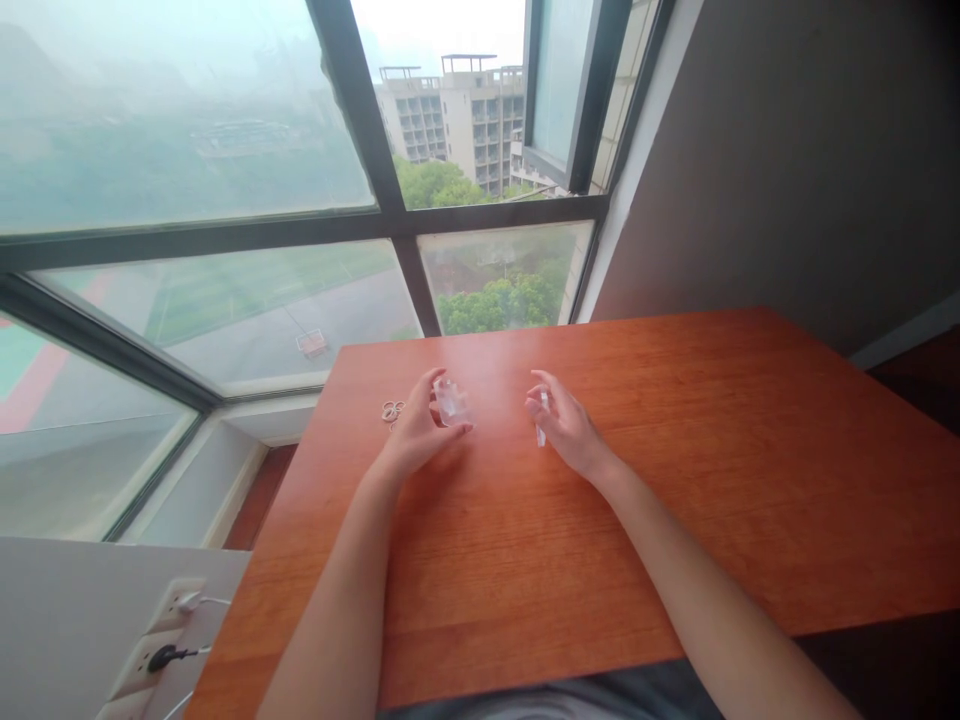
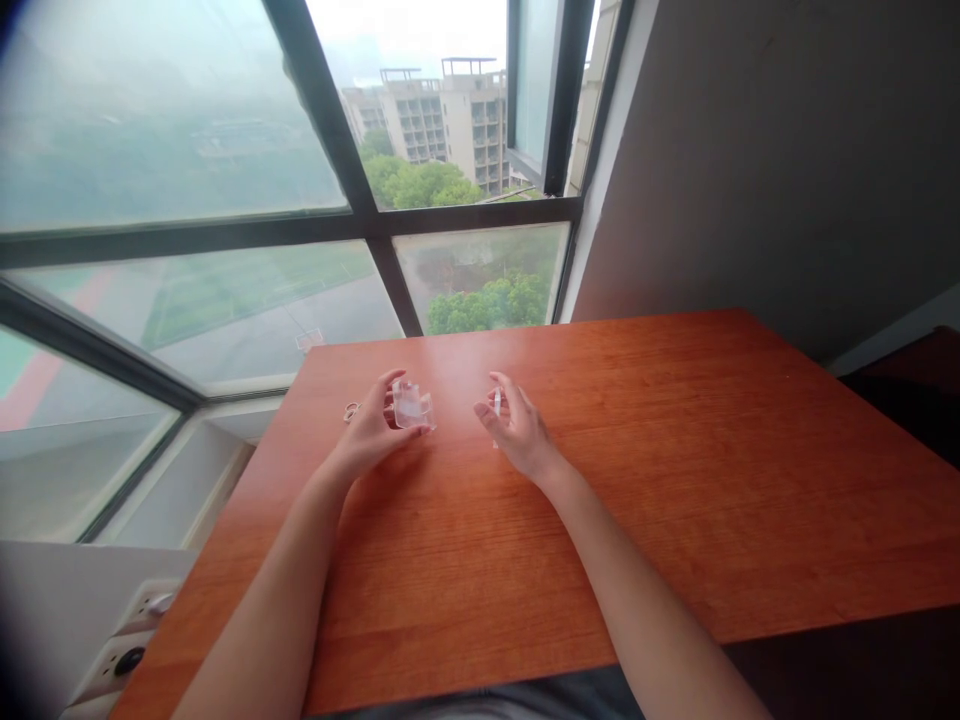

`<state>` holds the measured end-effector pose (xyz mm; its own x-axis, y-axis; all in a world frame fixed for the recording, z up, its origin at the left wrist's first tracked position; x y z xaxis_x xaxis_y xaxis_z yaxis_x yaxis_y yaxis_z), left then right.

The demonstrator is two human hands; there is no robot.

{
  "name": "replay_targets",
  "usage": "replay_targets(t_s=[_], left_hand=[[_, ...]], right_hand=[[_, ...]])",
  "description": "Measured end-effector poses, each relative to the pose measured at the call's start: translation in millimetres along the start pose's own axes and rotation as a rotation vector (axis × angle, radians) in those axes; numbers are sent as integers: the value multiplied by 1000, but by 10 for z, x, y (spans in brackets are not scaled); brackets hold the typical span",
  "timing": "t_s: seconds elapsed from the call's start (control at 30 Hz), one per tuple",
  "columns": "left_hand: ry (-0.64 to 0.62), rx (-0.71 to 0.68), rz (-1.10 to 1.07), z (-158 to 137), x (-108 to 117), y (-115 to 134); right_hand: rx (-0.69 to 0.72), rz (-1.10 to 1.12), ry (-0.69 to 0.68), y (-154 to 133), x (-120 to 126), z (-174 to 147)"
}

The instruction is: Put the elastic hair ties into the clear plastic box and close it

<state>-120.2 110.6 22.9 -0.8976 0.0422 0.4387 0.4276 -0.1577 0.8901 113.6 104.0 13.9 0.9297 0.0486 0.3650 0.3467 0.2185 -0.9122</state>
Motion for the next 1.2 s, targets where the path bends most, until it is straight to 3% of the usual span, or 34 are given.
replay_targets(t_s=[0.13,0.33,0.57,0.67,0.8,0.9,1.2], left_hand=[[142,-131,398,40,80,49],[234,-73,736,65,236,36],[235,-77,765,65,230,23],[248,-101,733,61,306,-3],[226,-82,668,32,499,-118],[159,-52,635,16,555,-189],[152,-115,685,29,381,13]], right_hand=[[36,38,-33,-6,-77,-9],[49,-138,-93,8,-207,-50],[182,-677,-21,-91,-302,-40],[189,-809,-3,-141,-355,-39],[166,-809,27,-173,-356,-84],[193,-738,-34,-167,-402,-122],[276,-677,-98,-197,-439,-136]])
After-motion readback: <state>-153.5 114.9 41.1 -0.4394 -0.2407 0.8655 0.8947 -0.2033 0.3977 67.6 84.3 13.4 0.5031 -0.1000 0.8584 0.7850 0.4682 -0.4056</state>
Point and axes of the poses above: each hand's wrist, its own z-axis towards the middle knuckle, its own x-axis out of the back of the hand, y = z × x, the point moved 8 cm from there along z, towards the middle knuckle, and after that the axes turned 5 degrees about -z, right-handed, at the moved point
